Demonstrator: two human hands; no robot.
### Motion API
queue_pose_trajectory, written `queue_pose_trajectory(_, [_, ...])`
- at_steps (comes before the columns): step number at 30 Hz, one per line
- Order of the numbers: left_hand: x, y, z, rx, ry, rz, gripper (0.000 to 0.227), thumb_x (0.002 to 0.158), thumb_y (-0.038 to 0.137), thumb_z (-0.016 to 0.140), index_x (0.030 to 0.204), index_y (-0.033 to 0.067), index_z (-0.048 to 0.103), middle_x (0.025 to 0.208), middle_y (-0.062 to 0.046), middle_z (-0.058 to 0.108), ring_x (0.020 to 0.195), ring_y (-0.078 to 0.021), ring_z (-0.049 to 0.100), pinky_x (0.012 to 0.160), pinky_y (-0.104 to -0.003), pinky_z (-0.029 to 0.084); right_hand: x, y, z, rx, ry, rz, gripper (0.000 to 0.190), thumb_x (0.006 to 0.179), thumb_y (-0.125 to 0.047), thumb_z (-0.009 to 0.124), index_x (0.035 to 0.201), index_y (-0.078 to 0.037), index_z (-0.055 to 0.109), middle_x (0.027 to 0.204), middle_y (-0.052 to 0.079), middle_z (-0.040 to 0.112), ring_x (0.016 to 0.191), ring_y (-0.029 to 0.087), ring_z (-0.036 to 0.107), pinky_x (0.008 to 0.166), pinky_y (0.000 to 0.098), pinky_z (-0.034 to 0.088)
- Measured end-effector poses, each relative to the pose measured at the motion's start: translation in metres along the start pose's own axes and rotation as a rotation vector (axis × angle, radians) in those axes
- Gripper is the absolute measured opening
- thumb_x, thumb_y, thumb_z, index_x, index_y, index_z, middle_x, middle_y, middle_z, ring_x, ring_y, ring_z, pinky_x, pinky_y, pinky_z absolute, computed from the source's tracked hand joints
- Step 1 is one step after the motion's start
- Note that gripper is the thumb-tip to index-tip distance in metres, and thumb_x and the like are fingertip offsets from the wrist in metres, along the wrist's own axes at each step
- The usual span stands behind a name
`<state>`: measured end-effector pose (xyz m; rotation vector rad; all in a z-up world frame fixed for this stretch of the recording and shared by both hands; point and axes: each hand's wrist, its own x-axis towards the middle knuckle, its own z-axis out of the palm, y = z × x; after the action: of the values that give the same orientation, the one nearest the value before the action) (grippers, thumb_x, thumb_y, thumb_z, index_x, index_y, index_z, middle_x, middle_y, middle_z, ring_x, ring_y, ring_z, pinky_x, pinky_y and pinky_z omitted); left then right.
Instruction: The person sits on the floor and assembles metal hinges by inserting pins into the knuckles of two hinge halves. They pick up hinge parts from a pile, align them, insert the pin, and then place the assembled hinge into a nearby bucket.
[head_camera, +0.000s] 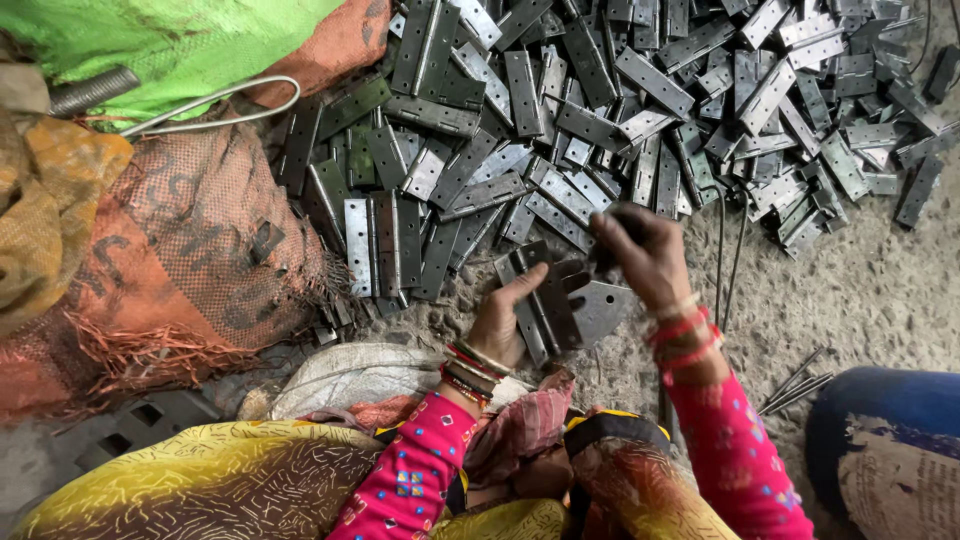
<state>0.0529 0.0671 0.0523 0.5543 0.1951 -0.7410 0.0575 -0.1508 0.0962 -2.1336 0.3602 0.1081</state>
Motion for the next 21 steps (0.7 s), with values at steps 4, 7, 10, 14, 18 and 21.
queue_pose_trajectory(4, [0.010, -0.017, -0.022, 0.016, 0.311, -0.061, 0.044, 0.084, 0.033, 0.073, 0.115, 0.0028, 0.073, 0.104, -0.009, 0.077, 0.093, -0.0220, 0.072, 0.084, -0.033, 0.057, 0.048, 0.035, 0.033, -0.542, 0.148, -0.215, 0.046, 0.093, -0.043, 0.073, 0.116, -0.003, 0.070, 0.105, 0.016, 0.074, 0.090, 0.030, 0.072, 0.077, 0.0406, 0.058])
queue_pose_trajectory(7, [0.005, -0.033, -0.043, 0.985, 0.058, 0.742, 0.038, 0.102, 0.017, 0.057, 0.137, 0.0054, 0.064, 0.134, -0.007, 0.068, 0.126, -0.0188, 0.066, 0.110, -0.031, 0.052, 0.056, 0.062, 0.061, -0.827, 0.270, -0.463, 0.047, 0.085, -0.043, 0.076, 0.111, -0.004, 0.067, 0.105, 0.017, 0.072, 0.091, 0.035, 0.069, 0.074, 0.0467, 0.053])
queue_pose_trajectory(10, [0.018, -0.036, -0.040, -0.061, 0.329, 0.049, 0.032, 0.086, 0.023, 0.073, 0.112, 0.0031, 0.074, 0.102, -0.005, 0.072, 0.092, -0.0189, 0.068, 0.084, -0.035, 0.055, 0.058, 0.086, 0.074, -0.880, 0.365, -0.582, 0.032, 0.090, -0.034, 0.071, 0.105, -0.007, 0.064, 0.104, 0.014, 0.071, 0.091, 0.035, 0.068, 0.075, 0.0464, 0.050])
queue_pose_trajectory(14, [0.019, -0.029, -0.029, -0.090, 0.317, 0.032, 0.034, 0.084, 0.023, 0.075, 0.113, 0.0036, 0.071, 0.103, -0.008, 0.072, 0.093, -0.0224, 0.068, 0.086, -0.038, 0.055, 0.065, 0.106, 0.064, -0.920, 0.336, -0.456, 0.018, 0.098, -0.028, 0.067, 0.092, -0.011, 0.063, 0.082, 0.010, 0.068, 0.079, 0.032, 0.067, 0.073, 0.0450, 0.051])
queue_pose_trajectory(18, [0.015, -0.024, -0.027, -0.088, 0.311, 0.077, 0.042, 0.084, 0.028, 0.074, 0.118, 0.0019, 0.073, 0.109, -0.004, 0.073, 0.099, -0.0176, 0.068, 0.092, -0.035, 0.054, 0.064, 0.092, 0.047, -0.736, 0.330, -0.274, 0.022, 0.107, -0.026, 0.062, 0.096, -0.007, 0.065, 0.074, 0.014, 0.068, 0.063, 0.031, 0.064, 0.057, 0.0416, 0.049])
queue_pose_trajectory(21, [0.014, -0.017, -0.023, -0.060, 0.345, 0.053, 0.048, 0.086, 0.036, 0.073, 0.125, 0.0074, 0.071, 0.119, 0.002, 0.073, 0.108, -0.0106, 0.067, 0.097, -0.029, 0.049, 0.037, 0.058, 0.034, -0.402, 0.347, -0.259, 0.019, 0.109, -0.019, 0.057, 0.107, -0.002, 0.066, 0.077, 0.017, 0.070, 0.063, 0.028, 0.066, 0.056, 0.0380, 0.051])
